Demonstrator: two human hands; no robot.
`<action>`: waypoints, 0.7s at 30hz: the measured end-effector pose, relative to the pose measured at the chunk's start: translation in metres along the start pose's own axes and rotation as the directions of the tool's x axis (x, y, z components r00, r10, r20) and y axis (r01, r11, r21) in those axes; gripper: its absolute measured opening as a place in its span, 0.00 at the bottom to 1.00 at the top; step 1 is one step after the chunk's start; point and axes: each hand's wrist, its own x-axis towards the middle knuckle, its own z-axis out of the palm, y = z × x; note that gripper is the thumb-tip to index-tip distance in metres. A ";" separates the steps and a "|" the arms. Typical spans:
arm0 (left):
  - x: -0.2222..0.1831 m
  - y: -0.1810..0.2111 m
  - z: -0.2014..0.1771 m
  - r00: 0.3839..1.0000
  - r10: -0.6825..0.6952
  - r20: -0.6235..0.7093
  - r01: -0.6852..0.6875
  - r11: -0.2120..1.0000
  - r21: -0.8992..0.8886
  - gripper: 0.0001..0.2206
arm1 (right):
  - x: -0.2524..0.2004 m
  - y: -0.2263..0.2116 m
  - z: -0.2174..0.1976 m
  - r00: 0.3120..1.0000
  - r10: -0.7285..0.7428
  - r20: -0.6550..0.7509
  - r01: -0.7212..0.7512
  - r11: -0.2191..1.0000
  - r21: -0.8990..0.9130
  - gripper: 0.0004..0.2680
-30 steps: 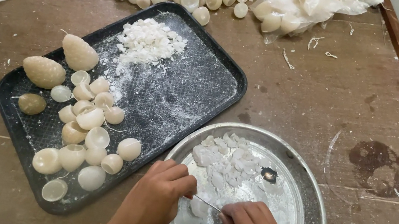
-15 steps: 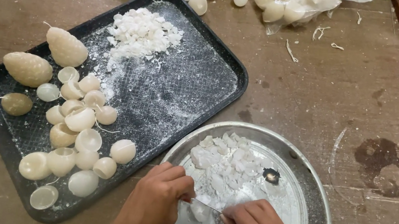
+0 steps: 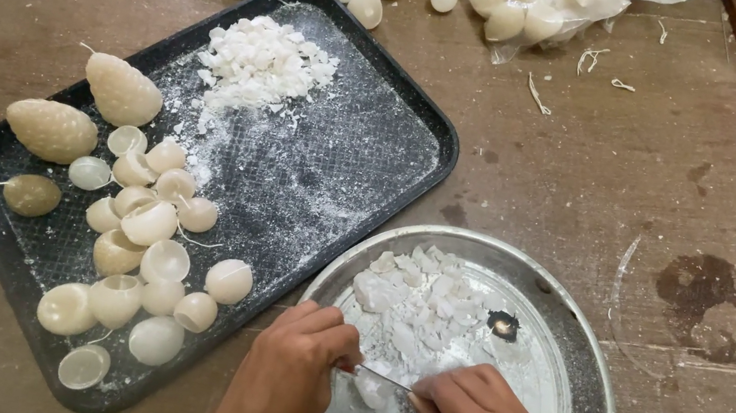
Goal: Trimming and cleaning excess wax from small egg-shaped candle pieces using a knife over a metal plate.
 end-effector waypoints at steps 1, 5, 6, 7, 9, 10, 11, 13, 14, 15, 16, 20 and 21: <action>0.000 0.000 0.000 1.000 0.000 -0.001 0.000 1.000 0.001 0.05 | 0.000 0.000 0.001 1.000 -0.001 0.000 0.001 1.000 0.001 0.06; -0.002 -0.003 0.004 1.000 0.014 -0.017 -0.014 1.000 0.001 0.04 | -0.001 0.001 0.003 1.000 -0.005 -0.010 0.004 1.000 -0.029 0.06; -0.003 -0.004 0.004 1.000 0.018 -0.024 -0.018 1.000 -0.001 0.04 | -0.001 0.002 0.004 1.000 -0.022 -0.012 0.022 0.999 -0.039 0.06; -0.003 -0.004 0.004 0.999 0.020 -0.025 -0.020 1.000 0.001 0.04 | 0.000 0.002 0.004 1.000 -0.024 -0.014 0.023 0.999 -0.038 0.06; -0.003 -0.002 0.003 0.999 0.019 -0.032 -0.019 1.000 0.002 0.04 | 0.001 0.001 0.003 1.000 -0.019 -0.007 0.019 0.999 -0.048 0.06; -0.003 -0.002 0.002 0.999 0.021 -0.032 -0.021 1.000 0.002 0.04 | 0.001 0.000 0.003 1.000 -0.019 -0.009 0.019 0.999 -0.048 0.06; -0.003 -0.001 0.002 0.999 0.016 -0.031 -0.016 1.000 0.008 0.05 | 0.001 -0.001 0.003 1.000 -0.013 -0.012 0.012 0.999 -0.049 0.06; -0.004 0.000 0.002 0.999 0.015 -0.030 -0.014 1.000 0.014 0.05 | 0.000 -0.001 0.004 1.000 -0.007 -0.018 0.006 0.999 -0.050 0.06; -0.004 0.001 0.002 1.000 0.000 -0.023 0.001 1.000 0.023 0.05 | 0.000 0.000 0.005 1.000 0.002 -0.001 -0.003 0.998 -0.059 0.06; -0.004 0.001 0.002 1.000 -0.015 -0.017 0.015 0.999 0.031 0.05 | -0.001 0.000 0.007 1.000 0.012 0.016 -0.011 0.998 -0.067 0.06; -0.005 0.001 0.004 1.000 -0.012 -0.017 0.012 0.999 0.032 0.05 | 0.000 0.000 0.008 1.000 0.012 0.013 -0.011 0.998 -0.067 0.06; -0.007 -0.002 0.008 0.999 0.027 -0.039 -0.024 0.997 0.071 0.05 | -0.001 0.001 0.010 0.999 -0.049 -0.015 0.048 0.998 -0.045 0.06; -0.011 -0.003 0.008 0.998 0.045 -0.054 -0.041 0.996 0.077 0.05 | -0.004 0.001 0.012 0.991 -0.110 -0.078 0.107 0.993 -0.044 0.06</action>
